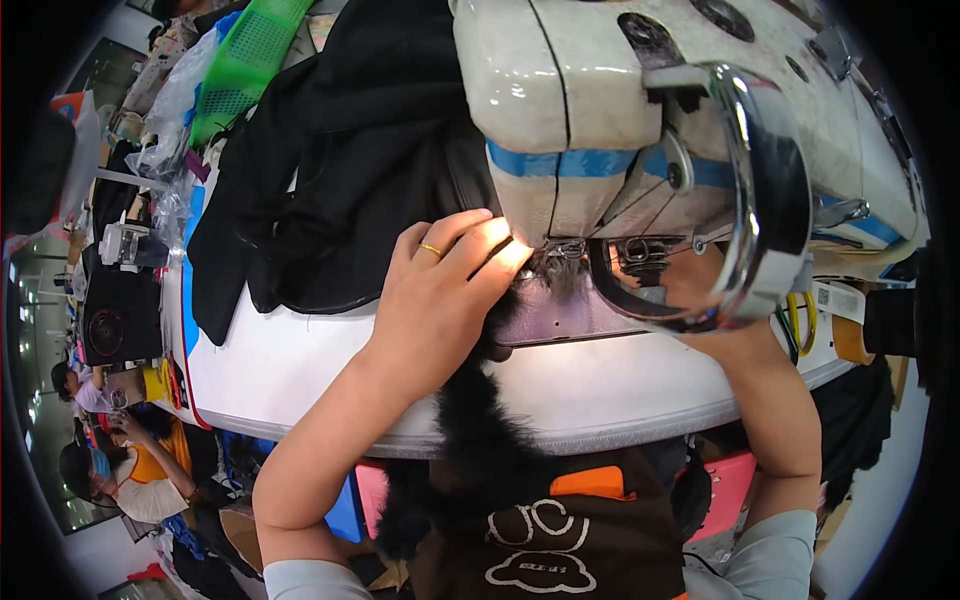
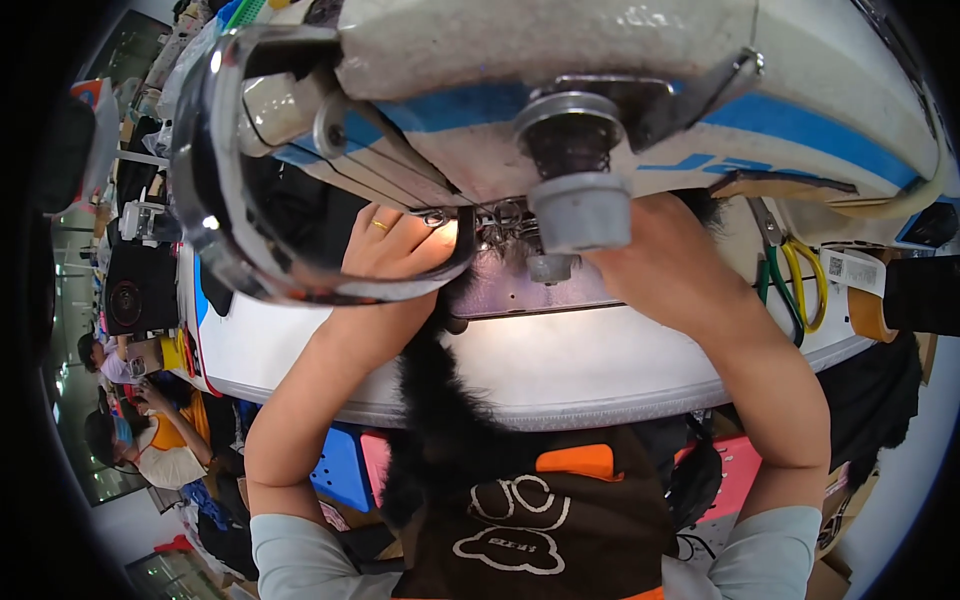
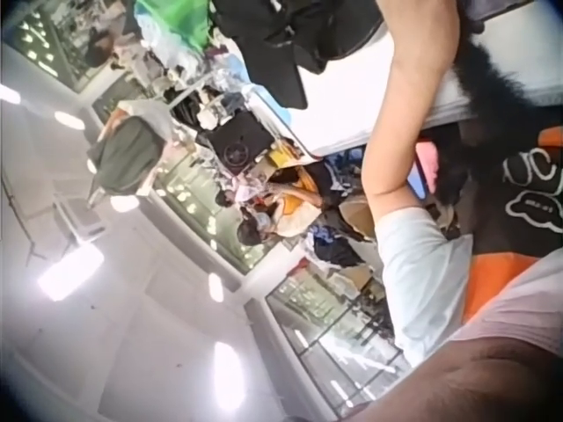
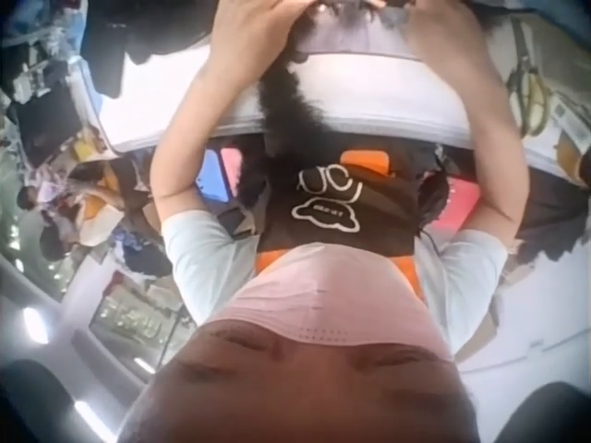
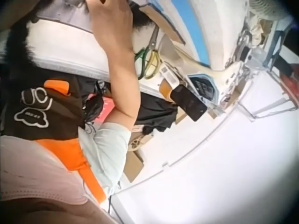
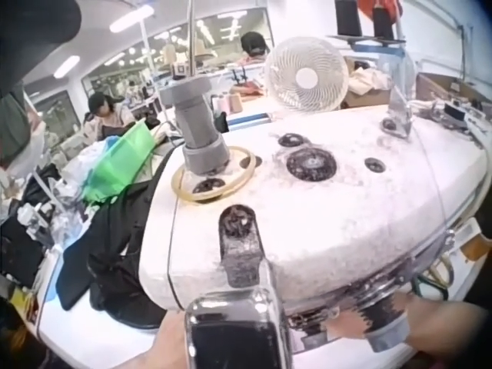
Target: Sewing a faux fur trim onto a black fabric garment piece using an industrial sewing machine.
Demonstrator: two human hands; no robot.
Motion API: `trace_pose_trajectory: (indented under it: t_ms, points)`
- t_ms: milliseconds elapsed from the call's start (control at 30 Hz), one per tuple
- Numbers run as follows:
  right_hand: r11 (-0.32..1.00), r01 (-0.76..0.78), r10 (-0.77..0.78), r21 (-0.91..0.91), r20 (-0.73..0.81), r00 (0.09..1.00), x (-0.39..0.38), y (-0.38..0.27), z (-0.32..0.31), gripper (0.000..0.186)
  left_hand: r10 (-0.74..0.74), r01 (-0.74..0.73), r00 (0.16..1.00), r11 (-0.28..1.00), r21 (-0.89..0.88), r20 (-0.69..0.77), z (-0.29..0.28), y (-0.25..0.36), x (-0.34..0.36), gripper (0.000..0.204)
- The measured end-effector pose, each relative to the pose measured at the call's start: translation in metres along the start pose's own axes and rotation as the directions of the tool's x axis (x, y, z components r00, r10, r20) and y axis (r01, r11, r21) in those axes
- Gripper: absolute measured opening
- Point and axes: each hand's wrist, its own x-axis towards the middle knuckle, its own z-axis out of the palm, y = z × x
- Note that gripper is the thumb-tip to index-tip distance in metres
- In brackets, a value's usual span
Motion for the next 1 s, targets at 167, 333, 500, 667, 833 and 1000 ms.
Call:
trace_pose_trajectory:
  t_ms: [167, 333, 500, 667, 833, 1000]
  points:
    - [0.932, -0.284, 0.274, 0.227, 0.075, 0.959, 0.003, -0.005, 0.003, 0.014, -0.065, 0.065, 0.998, 0.993, -0.099, 0.002, -0.003, 0.001, 0.004, 0.029]
    - [0.975, -0.221, 0.22, 0.0, 0.077, 0.972, -0.011, 0.001, 0.009, 0.025, -0.087, 0.08, 0.994, 0.992, -0.101, -0.068, 0.005, 0.002, 0.007, 0.032]
    - [0.894, -0.446, 0.44, -0.037, 0.251, 0.862, -0.013, 0.004, 0.017, 0.029, -0.113, 0.11, 0.994, 0.984, -0.139, -0.011, -0.006, 0.005, 0.006, 0.036]
    - [0.986, -0.162, 0.165, 0.037, -0.108, 0.98, -0.014, 0.003, 0.019, 0.017, -0.129, 0.123, 0.991, 0.976, -0.179, -0.021, -0.005, 0.009, -0.003, 0.028]
    - [0.989, -0.134, 0.129, -0.062, -0.068, 0.989, -0.012, 0.009, 0.023, 0.016, -0.14, 0.132, 0.988, 0.985, -0.111, -0.065, 0.005, 0.016, -0.014, 0.023]
    - [0.982, -0.042, 0.037, -0.184, -0.029, 0.999, -0.015, 0.018, 0.03, 0.013, -0.092, 0.107, 0.987, 0.987, -0.118, 0.129, 0.0, 0.012, -0.004, 0.041]
